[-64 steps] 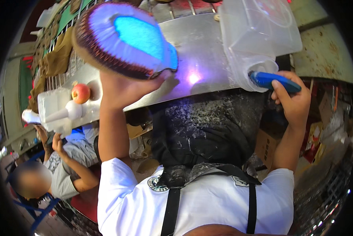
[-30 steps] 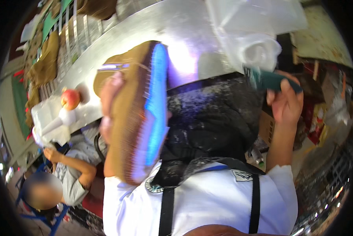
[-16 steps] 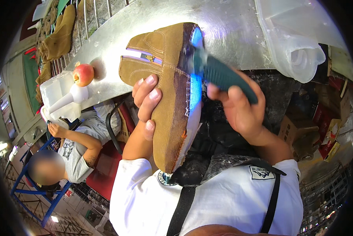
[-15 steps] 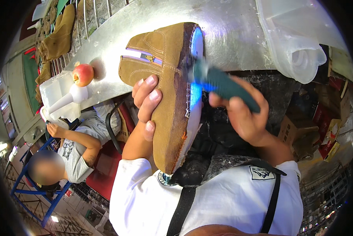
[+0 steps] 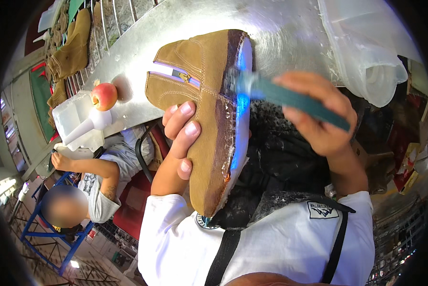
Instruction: The person repeatedly applies a white adhesive to the sole edge of a brown boot using a blue brush, dipping the brush into a plastic container between applications. The boot is rotated to cover different sections of the sole edge, then placed on a metal rack with other boots.
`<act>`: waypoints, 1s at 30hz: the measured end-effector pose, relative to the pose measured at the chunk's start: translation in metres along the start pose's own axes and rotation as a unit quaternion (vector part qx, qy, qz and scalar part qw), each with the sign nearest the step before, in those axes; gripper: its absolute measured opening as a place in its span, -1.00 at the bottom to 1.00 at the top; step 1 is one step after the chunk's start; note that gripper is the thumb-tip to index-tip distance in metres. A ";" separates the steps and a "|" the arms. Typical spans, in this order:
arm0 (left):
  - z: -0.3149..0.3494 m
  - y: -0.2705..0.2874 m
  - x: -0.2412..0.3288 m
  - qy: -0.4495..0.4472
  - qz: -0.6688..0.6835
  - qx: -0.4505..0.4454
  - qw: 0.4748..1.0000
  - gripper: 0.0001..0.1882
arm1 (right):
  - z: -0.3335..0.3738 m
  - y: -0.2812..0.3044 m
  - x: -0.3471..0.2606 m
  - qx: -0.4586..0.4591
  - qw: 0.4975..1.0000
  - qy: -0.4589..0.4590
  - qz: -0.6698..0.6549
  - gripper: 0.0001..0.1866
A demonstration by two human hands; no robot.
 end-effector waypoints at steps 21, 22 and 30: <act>-0.006 0.026 -0.009 -0.091 -0.083 -0.216 0.969 0.51 | -0.028 0.012 0.011 0.090 0.990 -0.107 -0.010 -0.76; -0.006 0.026 -0.009 -0.091 -0.081 -0.212 0.970 0.50 | -0.026 0.017 0.009 0.062 0.992 -0.106 0.015 -0.76; 0.000 0.022 -0.014 -0.115 -0.078 -0.163 0.977 0.40 | -0.018 0.018 0.007 -0.057 0.996 -0.042 -0.061 -0.72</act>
Point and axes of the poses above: each hand's wrist, its own z-axis away from the middle knuckle, its own y-axis out of the back of the hand, x = y × z, the point moved 2 cm from there along -z, towards the middle knuckle, and after that the axes turned 1 degree about -z, right-handed, at the moved point
